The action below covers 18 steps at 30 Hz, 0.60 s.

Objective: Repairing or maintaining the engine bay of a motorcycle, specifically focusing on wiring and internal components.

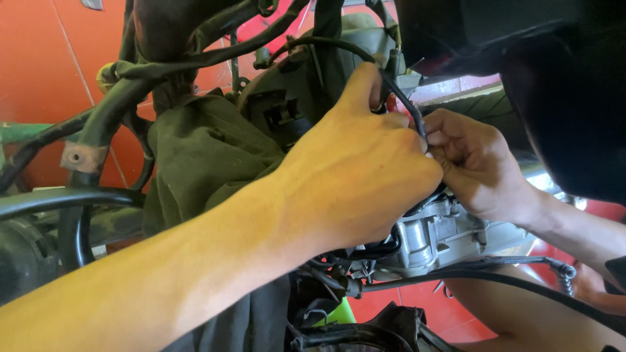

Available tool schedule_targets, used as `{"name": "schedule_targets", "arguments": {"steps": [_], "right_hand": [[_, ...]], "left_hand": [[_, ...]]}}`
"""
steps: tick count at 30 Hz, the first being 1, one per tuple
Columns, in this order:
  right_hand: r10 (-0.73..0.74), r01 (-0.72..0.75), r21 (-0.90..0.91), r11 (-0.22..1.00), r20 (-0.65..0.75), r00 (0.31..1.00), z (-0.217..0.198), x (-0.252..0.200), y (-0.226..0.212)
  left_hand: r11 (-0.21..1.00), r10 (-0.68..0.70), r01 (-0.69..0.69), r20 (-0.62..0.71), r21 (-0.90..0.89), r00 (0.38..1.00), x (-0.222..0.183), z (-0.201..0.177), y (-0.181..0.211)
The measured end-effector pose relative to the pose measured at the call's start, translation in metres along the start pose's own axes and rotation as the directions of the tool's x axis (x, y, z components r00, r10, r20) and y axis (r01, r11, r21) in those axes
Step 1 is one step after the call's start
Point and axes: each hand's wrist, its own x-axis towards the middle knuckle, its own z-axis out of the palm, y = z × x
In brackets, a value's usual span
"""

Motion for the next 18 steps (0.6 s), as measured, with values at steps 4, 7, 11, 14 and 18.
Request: {"name": "schedule_targets", "arguments": {"steps": [4,7,11,14,18], "right_hand": [[0.022,-0.022,-0.062,0.998,-0.004,1.0,0.0009,0.0004,-0.0014],[0.016,-0.018,-0.049,0.999,-0.027,1.0,0.0027,-0.001,-0.0005],[0.007,-0.011,-0.092,0.996,-0.049,0.999,0.0004,-0.0013,0.0002],[0.01,-0.012,-0.076,0.997,-0.03,1.0,0.0031,-0.0004,-0.0017],[0.012,-0.013,-0.077,0.997,-0.019,1.0,0.0039,0.0,-0.0045]], "left_hand": [[0.998,-0.063,0.06,-0.078,-0.035,0.995,-0.0015,0.0048,0.003],[1.0,-0.015,0.015,-0.015,0.014,1.0,-0.0016,-0.0001,0.0002],[1.0,-0.02,0.02,-0.018,-0.003,1.0,-0.0018,-0.0005,0.0026],[0.997,-0.072,0.07,-0.108,-0.018,0.992,-0.0041,0.0045,0.005],[0.996,0.076,-0.076,-0.005,-0.051,0.997,-0.0032,-0.0031,0.0006]]}}
